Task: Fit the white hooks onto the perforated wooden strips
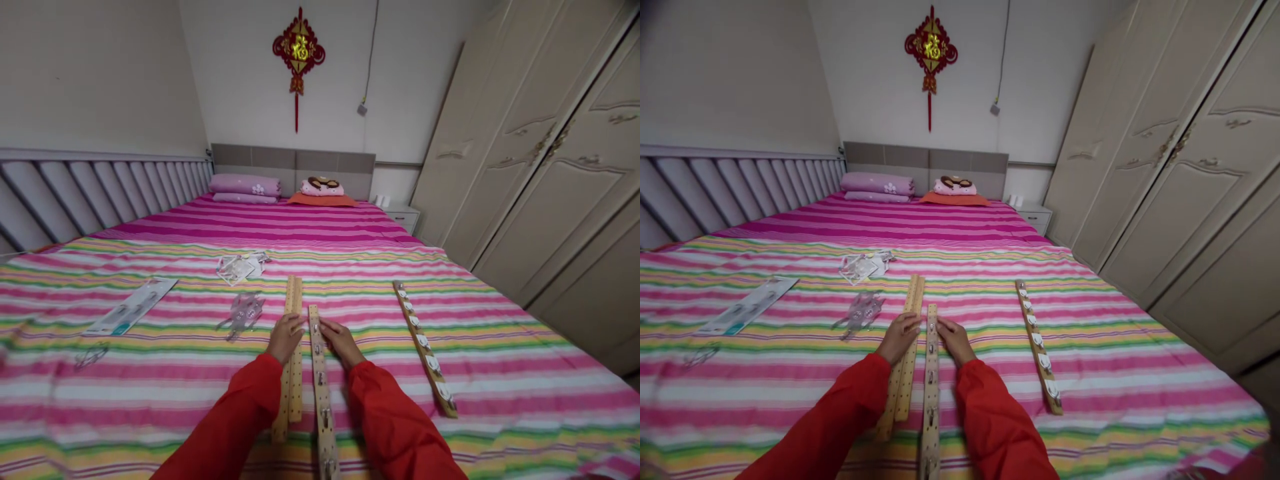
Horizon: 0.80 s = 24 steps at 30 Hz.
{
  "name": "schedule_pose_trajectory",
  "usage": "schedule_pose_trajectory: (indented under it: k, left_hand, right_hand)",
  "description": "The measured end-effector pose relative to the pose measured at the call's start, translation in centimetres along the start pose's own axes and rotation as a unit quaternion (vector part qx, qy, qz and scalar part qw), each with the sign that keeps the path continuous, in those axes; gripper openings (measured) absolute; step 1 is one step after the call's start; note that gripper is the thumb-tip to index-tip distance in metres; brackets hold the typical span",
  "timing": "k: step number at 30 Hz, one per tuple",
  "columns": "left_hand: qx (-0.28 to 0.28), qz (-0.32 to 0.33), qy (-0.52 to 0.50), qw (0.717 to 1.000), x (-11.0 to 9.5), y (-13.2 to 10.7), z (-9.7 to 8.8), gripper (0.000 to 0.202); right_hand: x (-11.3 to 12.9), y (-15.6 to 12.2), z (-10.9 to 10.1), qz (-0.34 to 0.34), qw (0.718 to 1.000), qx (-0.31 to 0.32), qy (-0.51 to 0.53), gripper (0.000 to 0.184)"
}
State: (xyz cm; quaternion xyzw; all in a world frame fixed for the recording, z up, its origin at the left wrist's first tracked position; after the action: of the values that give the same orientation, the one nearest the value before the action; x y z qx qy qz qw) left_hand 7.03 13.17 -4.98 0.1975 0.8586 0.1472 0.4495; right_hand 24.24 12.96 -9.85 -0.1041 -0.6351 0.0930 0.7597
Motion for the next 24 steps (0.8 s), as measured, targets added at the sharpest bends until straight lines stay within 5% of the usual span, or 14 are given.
schedule_pose_trajectory:
  k: [4, 7, 10, 19, 24]
  left_hand:
    - [-0.092, 0.053, 0.030, 0.994, 0.7, -1.7, -4.0, 0.022]
    - [-0.172, 0.025, 0.098, 0.980, 2.2, -3.1, -7.5, 0.021]
    - [-0.189, -0.017, 0.157, 0.969, 3.6, -3.7, -9.8, 0.025]
    - [-0.081, -0.085, 0.325, 0.938, 2.7, -2.6, -10.8, 0.026]
    - [-0.145, -0.146, 0.175, 0.963, 3.0, -3.7, -11.8, 0.025]
  right_hand:
    - [0.3, -1.0, -0.1, 0.019, 0.999, -0.002, 0.026, 0.054]
    - [0.5, -1.3, -0.1, 0.015, 0.999, -0.017, 0.038, 0.057]
    - [0.7, -1.6, 0.0, 0.008, 0.999, -0.020, 0.036, 0.053]
    - [0.5, -2.7, -0.4, -0.006, 0.998, -0.036, 0.046, 0.049]
    - [-0.3, -3.4, -0.8, -0.004, 0.996, -0.058, 0.069, 0.049]
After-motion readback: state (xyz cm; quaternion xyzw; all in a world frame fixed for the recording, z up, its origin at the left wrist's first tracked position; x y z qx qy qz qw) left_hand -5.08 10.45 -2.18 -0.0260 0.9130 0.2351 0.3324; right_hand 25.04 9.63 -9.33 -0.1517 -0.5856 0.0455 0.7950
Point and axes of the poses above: each hand's wrist, its own y-axis towards the middle knuckle, its own z-axis out of the palm, x = y × z, the point moved 5 cm from there along y, towards the middle knuckle, and after that the axes turned 13 degrees about z, right-handed, at the moved point
